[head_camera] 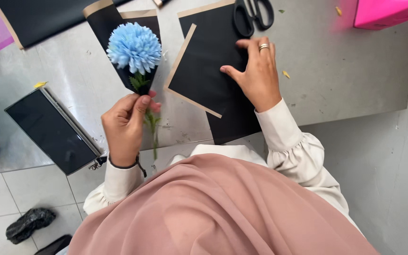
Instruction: The person prepares a small bouquet by cutting pieces of black wrapping paper with scissors, folding them, and wrapping them around a blue flower.
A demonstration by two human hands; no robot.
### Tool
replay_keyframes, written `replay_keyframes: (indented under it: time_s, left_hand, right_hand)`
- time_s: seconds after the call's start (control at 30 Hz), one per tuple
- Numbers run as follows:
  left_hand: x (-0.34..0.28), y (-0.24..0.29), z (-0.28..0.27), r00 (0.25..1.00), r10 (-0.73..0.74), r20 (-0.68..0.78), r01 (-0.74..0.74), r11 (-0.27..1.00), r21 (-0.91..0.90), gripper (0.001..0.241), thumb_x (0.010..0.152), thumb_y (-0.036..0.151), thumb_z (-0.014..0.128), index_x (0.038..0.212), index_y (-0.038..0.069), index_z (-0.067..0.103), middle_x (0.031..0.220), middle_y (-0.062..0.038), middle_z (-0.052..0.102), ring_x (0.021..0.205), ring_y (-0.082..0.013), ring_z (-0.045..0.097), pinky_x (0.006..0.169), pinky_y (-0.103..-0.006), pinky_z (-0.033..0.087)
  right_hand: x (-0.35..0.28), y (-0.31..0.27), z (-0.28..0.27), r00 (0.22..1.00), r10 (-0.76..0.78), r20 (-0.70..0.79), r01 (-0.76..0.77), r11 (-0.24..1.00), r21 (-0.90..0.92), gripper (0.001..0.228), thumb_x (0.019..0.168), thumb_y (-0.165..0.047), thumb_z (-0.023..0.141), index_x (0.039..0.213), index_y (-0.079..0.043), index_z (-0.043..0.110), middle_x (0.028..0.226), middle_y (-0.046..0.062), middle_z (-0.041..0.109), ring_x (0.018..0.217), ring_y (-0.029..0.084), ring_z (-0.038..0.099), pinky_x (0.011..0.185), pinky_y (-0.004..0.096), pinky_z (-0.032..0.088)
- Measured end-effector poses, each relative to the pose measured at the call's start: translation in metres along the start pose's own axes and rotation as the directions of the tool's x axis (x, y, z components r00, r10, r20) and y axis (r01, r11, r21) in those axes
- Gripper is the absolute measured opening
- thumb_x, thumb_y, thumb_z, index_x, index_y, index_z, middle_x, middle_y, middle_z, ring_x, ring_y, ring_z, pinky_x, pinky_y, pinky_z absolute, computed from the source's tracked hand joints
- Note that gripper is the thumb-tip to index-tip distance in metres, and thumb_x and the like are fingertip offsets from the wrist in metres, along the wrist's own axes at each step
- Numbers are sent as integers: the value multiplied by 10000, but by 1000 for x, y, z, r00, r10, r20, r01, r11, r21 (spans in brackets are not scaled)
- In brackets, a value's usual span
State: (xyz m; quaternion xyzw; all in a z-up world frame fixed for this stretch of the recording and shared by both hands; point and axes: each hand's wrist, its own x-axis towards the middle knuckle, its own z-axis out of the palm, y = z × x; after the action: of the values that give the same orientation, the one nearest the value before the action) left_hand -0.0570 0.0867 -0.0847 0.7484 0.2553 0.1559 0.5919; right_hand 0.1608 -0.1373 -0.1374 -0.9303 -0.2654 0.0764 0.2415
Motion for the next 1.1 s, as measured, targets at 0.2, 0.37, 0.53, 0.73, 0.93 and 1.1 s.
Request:
replay_keyframes:
  time_s: [0.2,0.37,0.53,0.73,0.93,1.1]
  left_hand:
    - [2,-16,-2,991,-87,101,100,987,-125,214,1034,170,633,958,-3,733,1005,-115,761,919,-161,705,812,-279,599]
    - [5,-15,3,981,-171,95,188,956,-224,145,1028,150,679,980,33,750,830,-115,777,865,-82,628,794,-272,555]
    - [5,-13,8,979,-6,204,104,874,-475,128,1001,32,639,1070,-62,692,1134,-228,740,1048,-292,747,892,-447,629]
    - [9,-26,20,970,8,241,137,806,-576,185,1065,86,550,1066,-77,639,1194,-254,702,1125,-310,695,963,-471,604]
    - [12,-69,57,958,-153,243,279,698,-660,280,1106,187,483,1070,-68,593,1342,-275,642,1226,-323,653,1029,-469,571]
    - [8,-65,64,953,-194,232,300,712,-635,276,1114,207,464,1048,-42,563,1352,-284,631,1260,-329,620,1061,-464,541]
  right_hand:
    - [17,19,11,968,158,193,-158,987,-15,530,780,-425,965,1053,-135,616,1000,22,589,1057,258,526,846,370,475]
    - [-9,-37,-13,997,-75,-16,76,996,48,337,789,-159,940,929,-43,655,811,139,590,802,426,648,736,544,506]
    - [-54,-58,-28,676,-570,-468,381,813,-441,59,881,-173,854,921,-180,812,883,6,741,768,243,682,804,426,553]
    - [-67,-48,33,868,-491,-76,474,864,-170,354,720,-123,921,989,-95,694,920,105,659,936,328,671,864,454,536]
    - [-44,-49,-14,972,-180,-148,181,983,-13,181,1063,-152,694,1172,-17,643,1071,173,565,1059,438,563,931,532,436]
    - [-22,7,-4,999,-3,-52,2,1000,-14,528,844,-293,956,1131,-10,615,1026,144,520,1003,427,528,918,521,445]
